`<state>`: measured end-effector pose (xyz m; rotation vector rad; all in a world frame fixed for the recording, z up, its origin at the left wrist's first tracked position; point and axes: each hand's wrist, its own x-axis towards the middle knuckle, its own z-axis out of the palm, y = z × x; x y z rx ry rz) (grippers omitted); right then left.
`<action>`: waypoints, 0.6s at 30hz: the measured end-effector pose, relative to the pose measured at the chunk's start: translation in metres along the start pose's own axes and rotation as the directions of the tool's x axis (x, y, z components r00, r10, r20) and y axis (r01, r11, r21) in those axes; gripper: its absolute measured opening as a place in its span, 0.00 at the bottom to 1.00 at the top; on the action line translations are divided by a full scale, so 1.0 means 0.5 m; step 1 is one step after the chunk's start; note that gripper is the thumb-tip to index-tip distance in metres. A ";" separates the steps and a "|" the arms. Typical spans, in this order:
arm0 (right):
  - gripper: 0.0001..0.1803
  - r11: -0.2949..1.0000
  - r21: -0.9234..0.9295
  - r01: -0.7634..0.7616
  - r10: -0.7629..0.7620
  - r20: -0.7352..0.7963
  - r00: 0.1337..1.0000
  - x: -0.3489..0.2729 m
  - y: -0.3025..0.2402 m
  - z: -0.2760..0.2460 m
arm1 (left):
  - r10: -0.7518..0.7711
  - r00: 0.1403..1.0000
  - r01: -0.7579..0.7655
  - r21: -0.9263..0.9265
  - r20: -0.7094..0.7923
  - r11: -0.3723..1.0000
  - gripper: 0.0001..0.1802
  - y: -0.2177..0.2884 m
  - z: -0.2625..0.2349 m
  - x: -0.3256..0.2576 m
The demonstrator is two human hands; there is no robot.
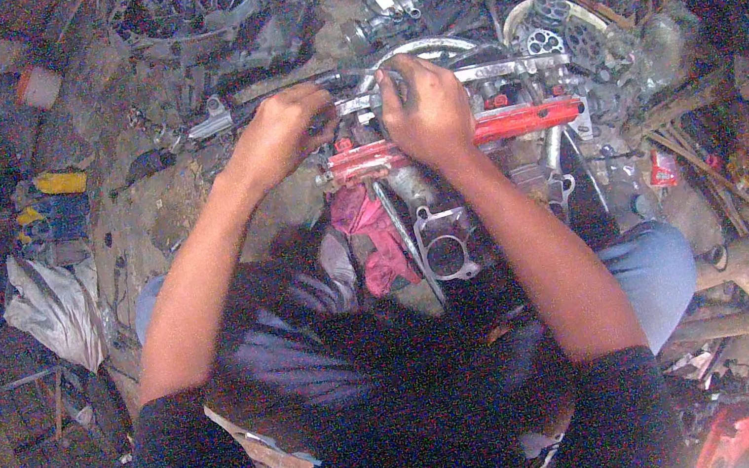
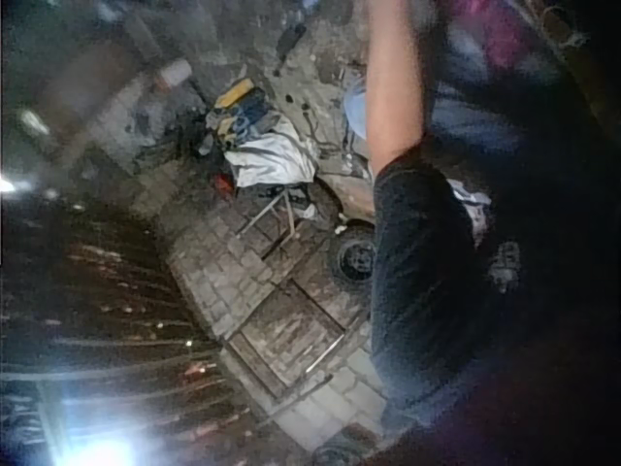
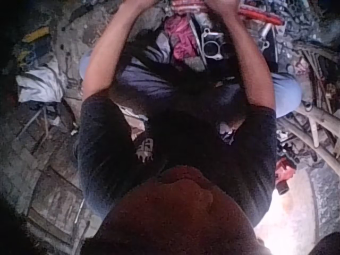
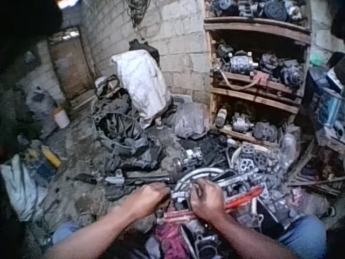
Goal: The person sits on the floor and uses a red pipe wrench to tighten bolts on a red metal manifold attached to a silver engine block. They repeatedly adjust the wrench and reposition their hands to secure the manifold.
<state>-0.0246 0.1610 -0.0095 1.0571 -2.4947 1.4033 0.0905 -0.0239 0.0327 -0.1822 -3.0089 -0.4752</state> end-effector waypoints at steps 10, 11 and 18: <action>0.12 1.000 0.019 -0.007 0.007 0.009 1.000 -0.001 0.009 0.003 | 0.026 0.983 -0.008 0.099 -0.183 0.995 0.12 0.002 0.041 -0.018; 0.12 1.000 0.029 -0.012 0.012 0.009 1.000 0.000 0.007 0.003 | 0.015 0.981 0.004 0.097 -0.192 0.995 0.13 -0.008 0.045 -0.017; 0.12 1.000 0.007 -0.014 0.014 0.000 1.000 0.002 0.004 0.000 | 0.041 0.989 -0.047 -0.038 -0.140 0.998 0.10 -0.025 0.026 0.003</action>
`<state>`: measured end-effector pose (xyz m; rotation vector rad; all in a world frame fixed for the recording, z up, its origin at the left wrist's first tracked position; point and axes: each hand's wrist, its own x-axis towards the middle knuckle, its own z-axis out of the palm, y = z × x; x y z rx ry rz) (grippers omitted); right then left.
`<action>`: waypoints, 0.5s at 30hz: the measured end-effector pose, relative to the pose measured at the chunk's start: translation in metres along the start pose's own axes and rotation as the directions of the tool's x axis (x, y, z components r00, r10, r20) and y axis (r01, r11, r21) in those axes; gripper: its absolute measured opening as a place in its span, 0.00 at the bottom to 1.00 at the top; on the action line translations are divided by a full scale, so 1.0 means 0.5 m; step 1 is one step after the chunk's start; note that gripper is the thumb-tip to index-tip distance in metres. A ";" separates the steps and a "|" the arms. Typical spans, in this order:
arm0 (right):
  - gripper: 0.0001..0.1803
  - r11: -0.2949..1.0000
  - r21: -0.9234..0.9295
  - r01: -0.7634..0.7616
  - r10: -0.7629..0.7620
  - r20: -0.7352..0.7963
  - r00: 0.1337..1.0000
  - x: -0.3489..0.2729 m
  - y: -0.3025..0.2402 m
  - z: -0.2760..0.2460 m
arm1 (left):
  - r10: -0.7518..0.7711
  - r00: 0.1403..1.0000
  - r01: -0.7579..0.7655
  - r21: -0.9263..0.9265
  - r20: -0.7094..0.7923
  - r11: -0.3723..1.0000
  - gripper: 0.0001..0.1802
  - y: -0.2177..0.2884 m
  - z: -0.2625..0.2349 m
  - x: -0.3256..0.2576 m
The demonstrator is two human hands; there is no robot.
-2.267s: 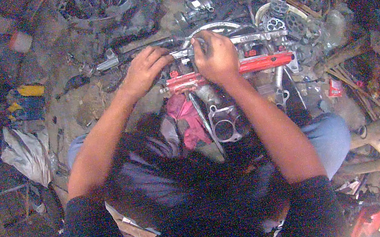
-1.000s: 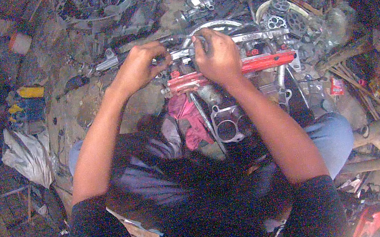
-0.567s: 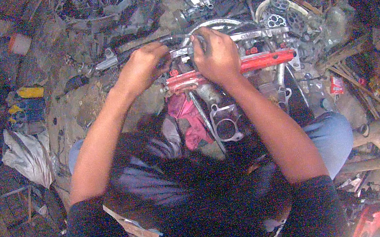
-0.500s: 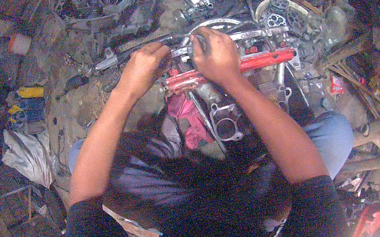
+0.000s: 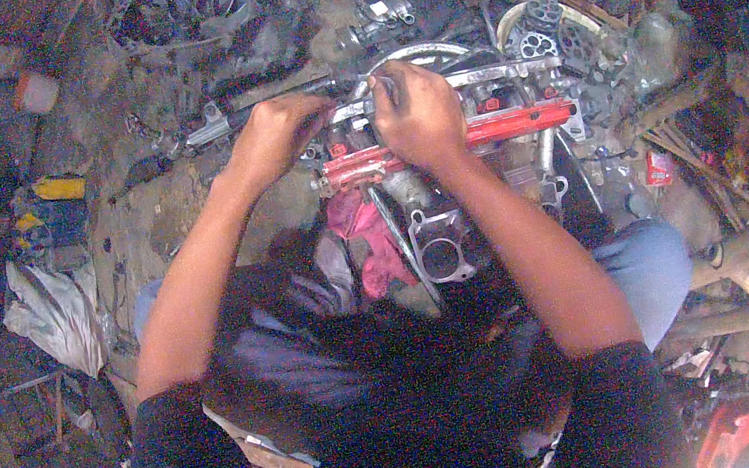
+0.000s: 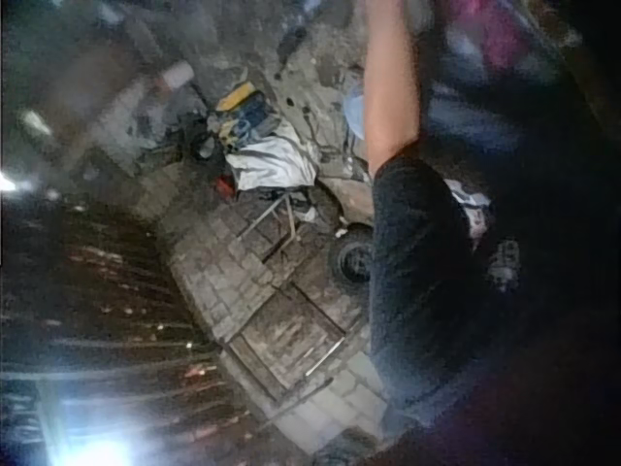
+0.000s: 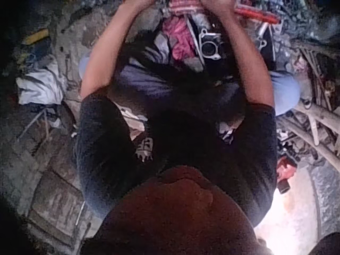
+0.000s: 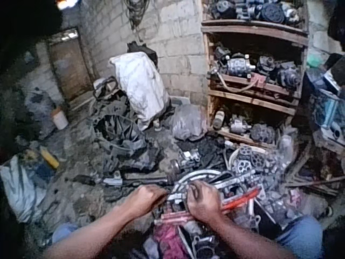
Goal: The person sits on the floor and uses a red pipe wrench to tighten bolts on a red metal manifold attached to a silver engine block. They repeatedly adjust the wrench and reposition their hands to secure the manifold.
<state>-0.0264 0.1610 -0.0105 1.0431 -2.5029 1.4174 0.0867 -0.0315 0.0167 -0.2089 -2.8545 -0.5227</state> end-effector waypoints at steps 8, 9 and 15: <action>0.11 1.000 -0.007 0.023 -0.023 -0.020 1.000 -0.001 0.006 0.005 | 0.148 0.988 -0.147 -0.037 0.041 0.988 0.12 -0.011 -0.014 -0.024; 0.11 1.000 -0.004 0.022 -0.022 -0.023 1.000 0.001 0.004 0.006 | 0.152 0.988 -0.152 -0.007 0.039 0.988 0.13 -0.013 -0.014 -0.028; 0.12 1.000 -0.026 -0.009 0.009 0.015 1.000 0.000 0.001 0.004 | 0.193 0.981 -0.186 0.161 -0.024 0.969 0.17 -0.024 0.016 -0.057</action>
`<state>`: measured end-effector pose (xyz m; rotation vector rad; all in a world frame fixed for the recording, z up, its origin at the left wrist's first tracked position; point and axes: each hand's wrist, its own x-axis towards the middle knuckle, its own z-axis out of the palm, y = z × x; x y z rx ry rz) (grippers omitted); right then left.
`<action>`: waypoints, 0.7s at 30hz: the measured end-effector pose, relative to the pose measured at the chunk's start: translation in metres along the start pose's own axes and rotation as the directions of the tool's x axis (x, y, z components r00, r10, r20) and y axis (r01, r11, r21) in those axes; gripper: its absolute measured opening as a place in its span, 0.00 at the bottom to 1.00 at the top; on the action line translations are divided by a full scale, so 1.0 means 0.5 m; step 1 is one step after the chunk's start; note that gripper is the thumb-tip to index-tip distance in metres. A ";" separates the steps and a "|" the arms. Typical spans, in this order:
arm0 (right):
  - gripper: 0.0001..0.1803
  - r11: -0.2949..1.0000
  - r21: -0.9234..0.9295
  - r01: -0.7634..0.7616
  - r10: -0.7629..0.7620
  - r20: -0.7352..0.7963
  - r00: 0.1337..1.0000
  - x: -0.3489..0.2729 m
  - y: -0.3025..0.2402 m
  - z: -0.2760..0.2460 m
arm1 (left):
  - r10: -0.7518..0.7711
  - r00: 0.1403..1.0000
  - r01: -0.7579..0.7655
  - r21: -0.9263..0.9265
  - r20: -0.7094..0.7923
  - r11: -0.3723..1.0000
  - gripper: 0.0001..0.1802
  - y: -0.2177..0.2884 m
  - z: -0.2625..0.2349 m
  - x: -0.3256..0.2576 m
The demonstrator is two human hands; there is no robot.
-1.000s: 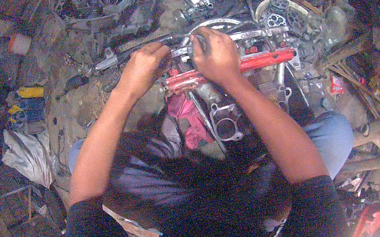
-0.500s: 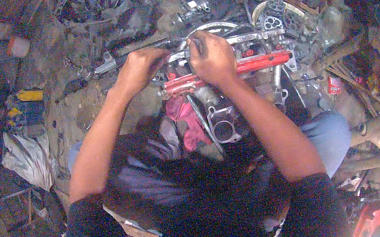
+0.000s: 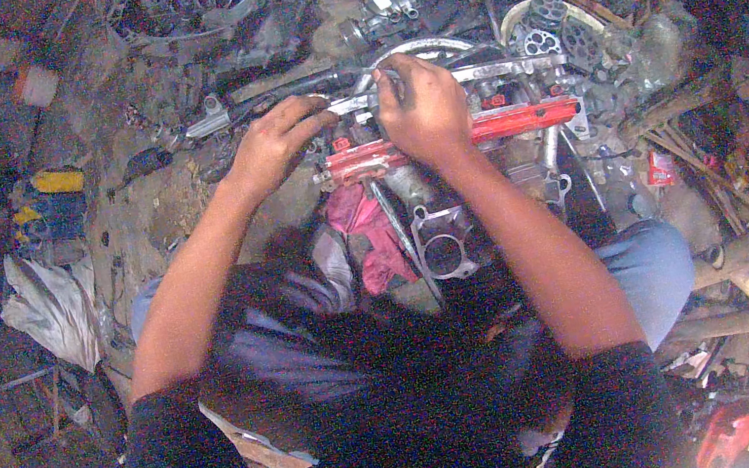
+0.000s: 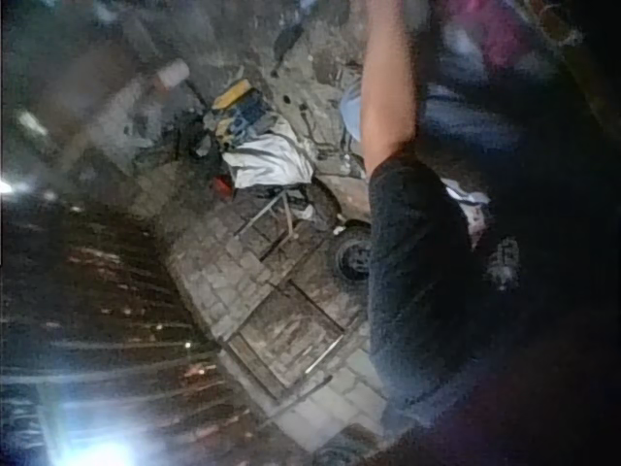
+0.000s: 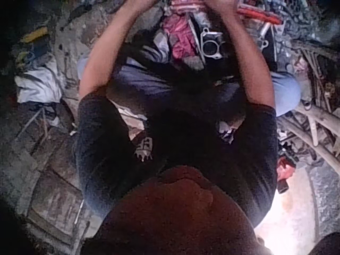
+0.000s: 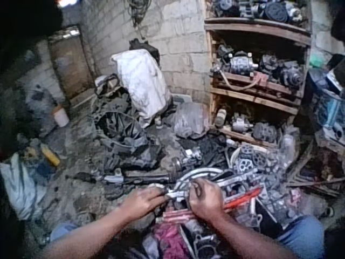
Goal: The person sits on the floor and uses a red pipe wrench to tighten bolts on a red metal manifold attached to a silver engine block. They repeatedly adjust the wrench and reposition their hands to secure the manifold.
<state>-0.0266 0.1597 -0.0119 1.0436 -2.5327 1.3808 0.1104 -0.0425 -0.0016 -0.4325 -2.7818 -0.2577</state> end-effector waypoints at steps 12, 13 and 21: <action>0.14 1.000 0.022 -0.021 0.020 0.011 1.000 -0.001 0.004 0.003 | -0.121 0.993 0.119 -0.125 -0.006 0.985 0.13 0.012 0.017 0.038; 0.13 0.999 0.022 -0.027 0.027 0.008 1.000 -0.001 0.004 0.003 | -0.130 0.992 0.128 -0.155 0.001 0.980 0.13 0.014 0.016 0.041; 0.13 0.999 -0.003 -0.043 0.043 0.042 0.998 0.001 -0.009 -0.009 | -0.237 0.971 0.206 -0.364 -0.040 0.908 0.15 0.043 0.006 0.061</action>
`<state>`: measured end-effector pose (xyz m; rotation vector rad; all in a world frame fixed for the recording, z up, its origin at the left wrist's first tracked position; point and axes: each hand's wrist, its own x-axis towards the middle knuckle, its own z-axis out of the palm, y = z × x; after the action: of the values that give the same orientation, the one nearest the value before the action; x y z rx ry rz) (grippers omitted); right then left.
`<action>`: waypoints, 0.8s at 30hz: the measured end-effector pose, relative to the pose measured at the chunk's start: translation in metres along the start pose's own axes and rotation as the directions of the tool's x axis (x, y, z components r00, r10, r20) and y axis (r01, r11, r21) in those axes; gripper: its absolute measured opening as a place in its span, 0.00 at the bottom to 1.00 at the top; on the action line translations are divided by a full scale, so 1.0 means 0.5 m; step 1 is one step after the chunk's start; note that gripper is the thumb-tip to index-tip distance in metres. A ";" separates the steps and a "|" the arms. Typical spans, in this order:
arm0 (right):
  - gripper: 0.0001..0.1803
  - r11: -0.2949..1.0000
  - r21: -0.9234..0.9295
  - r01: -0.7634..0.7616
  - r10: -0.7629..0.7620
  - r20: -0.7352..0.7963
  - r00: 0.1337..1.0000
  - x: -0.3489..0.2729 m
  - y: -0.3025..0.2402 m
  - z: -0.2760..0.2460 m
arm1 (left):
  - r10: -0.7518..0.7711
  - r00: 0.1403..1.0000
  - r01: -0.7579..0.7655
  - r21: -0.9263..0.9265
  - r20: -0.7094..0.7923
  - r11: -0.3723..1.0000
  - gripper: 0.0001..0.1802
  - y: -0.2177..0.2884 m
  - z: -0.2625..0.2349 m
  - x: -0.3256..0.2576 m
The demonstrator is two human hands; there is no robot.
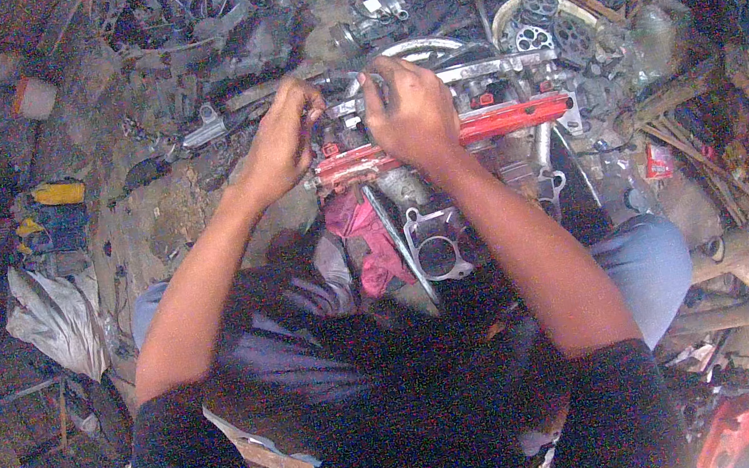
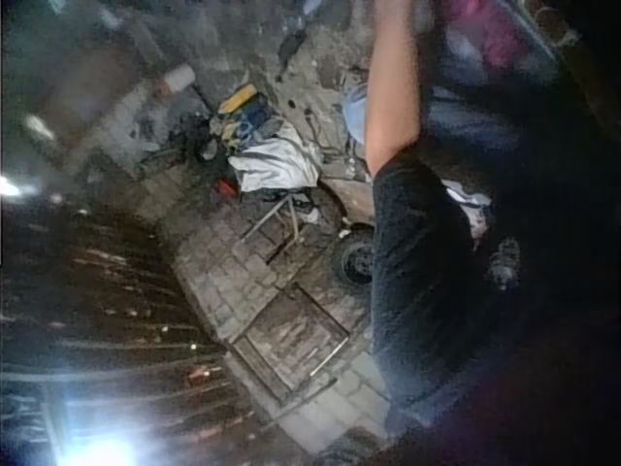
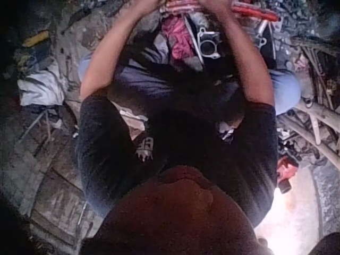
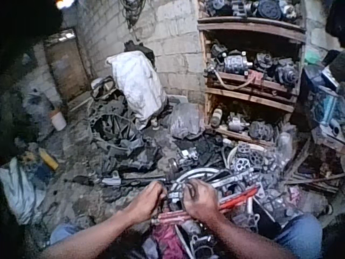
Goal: The person sits on the floor and uses a red pipe wrench to tighten bolts on a red metal manifold attached to a silver engine block. They repeatedly adjust the wrench and reposition their hands to secure the manifold.
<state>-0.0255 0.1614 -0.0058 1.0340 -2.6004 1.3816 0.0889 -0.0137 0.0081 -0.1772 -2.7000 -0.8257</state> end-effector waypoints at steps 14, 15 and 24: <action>0.13 1.000 0.011 0.011 -0.011 -0.022 1.000 0.000 0.003 0.006 | -0.263 0.965 0.241 -0.319 -0.027 0.917 0.08 0.035 -0.009 0.004; 0.13 1.000 0.013 0.021 -0.021 -0.029 0.999 0.000 0.002 0.006 | -0.281 0.959 0.258 -0.311 -0.030 0.914 0.08 0.036 -0.018 0.008; 0.12 0.997 0.040 0.073 -0.071 -0.059 0.996 0.001 0.006 0.008 | -0.368 0.930 0.357 -0.195 -0.023 0.914 0.16 0.004 -0.046 0.009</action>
<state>-0.0263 0.1594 -0.0103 1.0650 -2.4783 1.4343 0.0912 -0.0250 0.0287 0.3154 -2.6337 -1.1719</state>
